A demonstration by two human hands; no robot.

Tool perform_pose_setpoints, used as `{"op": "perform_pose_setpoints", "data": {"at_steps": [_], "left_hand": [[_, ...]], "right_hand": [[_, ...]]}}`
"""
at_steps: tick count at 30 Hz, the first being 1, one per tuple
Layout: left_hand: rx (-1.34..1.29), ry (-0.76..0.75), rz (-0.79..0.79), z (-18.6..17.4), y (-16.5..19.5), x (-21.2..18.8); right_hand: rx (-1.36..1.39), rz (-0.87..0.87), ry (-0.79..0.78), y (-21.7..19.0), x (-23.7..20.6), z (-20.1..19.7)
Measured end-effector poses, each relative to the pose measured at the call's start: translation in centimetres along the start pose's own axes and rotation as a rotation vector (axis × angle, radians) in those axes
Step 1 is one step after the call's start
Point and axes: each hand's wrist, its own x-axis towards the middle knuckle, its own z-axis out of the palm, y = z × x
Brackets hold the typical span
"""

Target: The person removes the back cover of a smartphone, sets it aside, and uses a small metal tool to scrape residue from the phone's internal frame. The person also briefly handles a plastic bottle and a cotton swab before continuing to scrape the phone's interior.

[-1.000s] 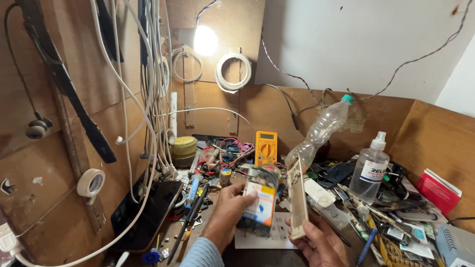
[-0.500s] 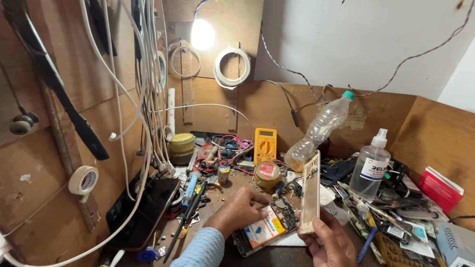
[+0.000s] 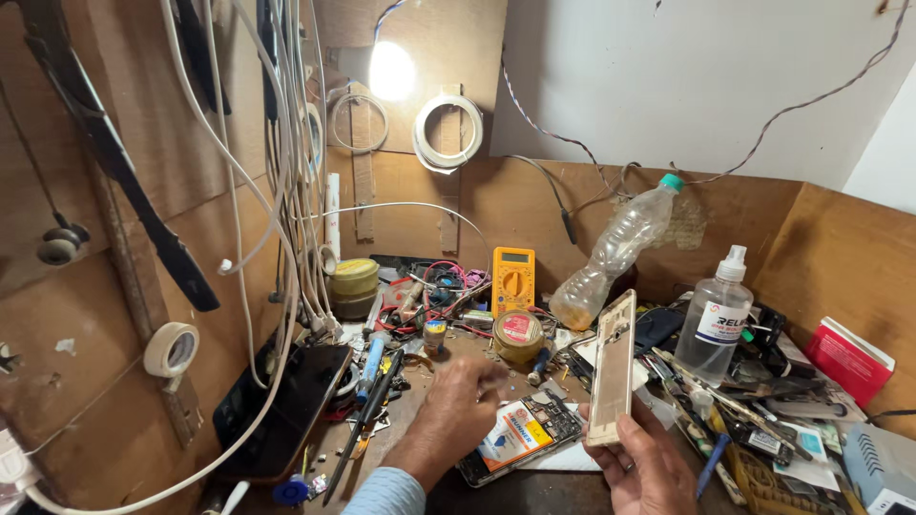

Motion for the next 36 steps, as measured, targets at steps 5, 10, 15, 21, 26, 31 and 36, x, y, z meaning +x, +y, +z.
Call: {"op": "perform_pose_setpoints", "data": {"at_steps": [5, 10, 15, 21, 26, 31, 36], "left_hand": [[-0.258, -0.009, -0.100, 0.8, 1.0, 1.1], [-0.548, -0.119, -0.171, 4.1, 1.2, 1.6], [-0.766, -0.148, -0.387, 5.8, 1.5, 0.4], [-0.835, -0.138, -0.496, 4.2, 2.3, -0.1], [-0.750, 0.033, -0.556, 2.2, 1.6, -0.2], [-0.575, 0.209, -0.518, -1.1, -1.1, 0.5], [-0.449, 0.409, -0.565, -4.1, -3.5, 0.8]], "right_hand": [[0.053, 0.039, -0.138, 0.3, 0.5, -0.5], [0.145, 0.135, -0.226, 1.1, 1.0, -0.9], [0.189, 0.351, -0.144, 2.1, 3.1, -1.9], [0.095, 0.348, -0.174, 5.0, 5.1, -3.6], [-0.043, 0.511, -0.146, 4.7, 6.2, -3.0], [-0.106, 0.556, -0.097, 3.1, 5.0, -2.3], [-0.094, 0.577, -0.190, 2.5, 4.7, -1.7]]}}
